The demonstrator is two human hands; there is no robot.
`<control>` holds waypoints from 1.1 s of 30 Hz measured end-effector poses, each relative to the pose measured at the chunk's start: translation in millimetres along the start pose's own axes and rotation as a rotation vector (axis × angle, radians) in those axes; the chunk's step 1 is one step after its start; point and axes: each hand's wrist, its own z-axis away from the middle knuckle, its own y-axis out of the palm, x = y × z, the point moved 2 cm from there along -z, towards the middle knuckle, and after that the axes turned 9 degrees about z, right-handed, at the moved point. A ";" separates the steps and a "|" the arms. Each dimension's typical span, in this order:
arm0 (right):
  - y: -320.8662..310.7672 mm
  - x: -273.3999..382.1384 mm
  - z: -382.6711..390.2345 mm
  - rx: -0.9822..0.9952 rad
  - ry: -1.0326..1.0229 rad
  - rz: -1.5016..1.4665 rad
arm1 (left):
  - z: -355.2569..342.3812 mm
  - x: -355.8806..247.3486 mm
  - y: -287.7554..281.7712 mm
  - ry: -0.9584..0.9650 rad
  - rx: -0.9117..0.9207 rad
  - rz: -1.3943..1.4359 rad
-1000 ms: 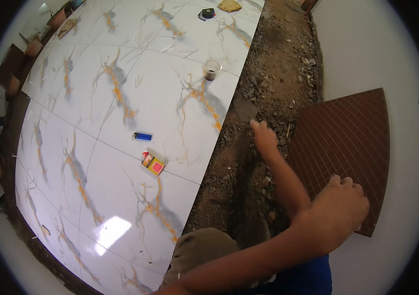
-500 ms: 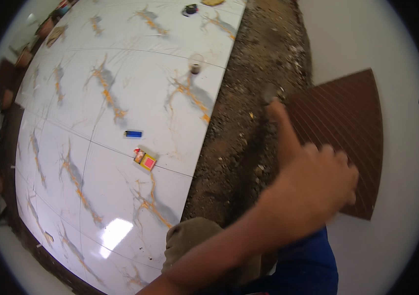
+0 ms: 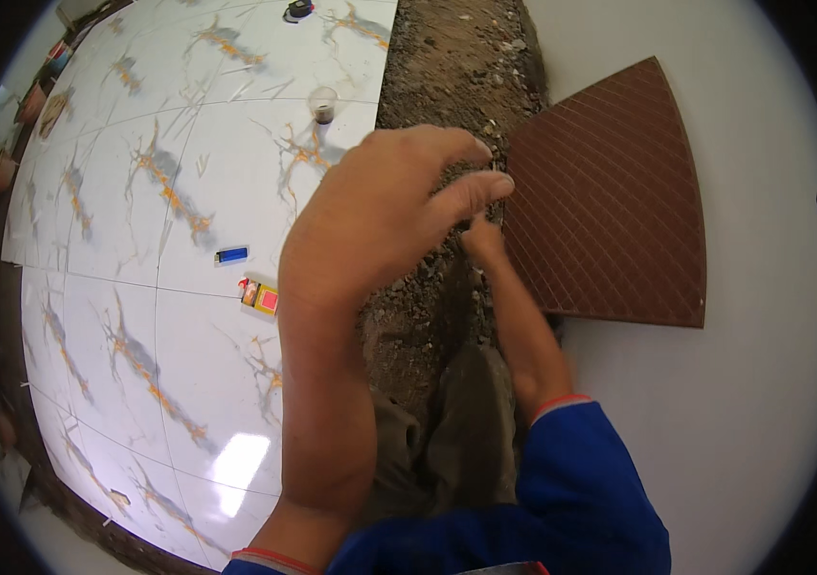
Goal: The person spreads cement on the floor using a trowel and places large white marble-patterned tiles. They adjust the tiles and continue spreading cement to prepare for additional placement.
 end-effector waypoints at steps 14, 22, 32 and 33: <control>73.9 -18.2 100.5 -0.028 -0.201 0.166 | 31.6 -58.6 58.5 0.089 0.080 -0.119; 100.2 39.1 171.9 0.188 -0.109 0.039 | 105.5 -179.0 171.9 0.279 0.493 -0.008; 112.8 -146.7 279.3 -0.015 0.138 0.020 | 197.9 -253.4 237.0 0.546 0.938 -0.145; 124.9 -130.9 294.5 -0.030 0.108 -0.032 | 202.8 -254.7 237.7 0.571 0.922 -0.230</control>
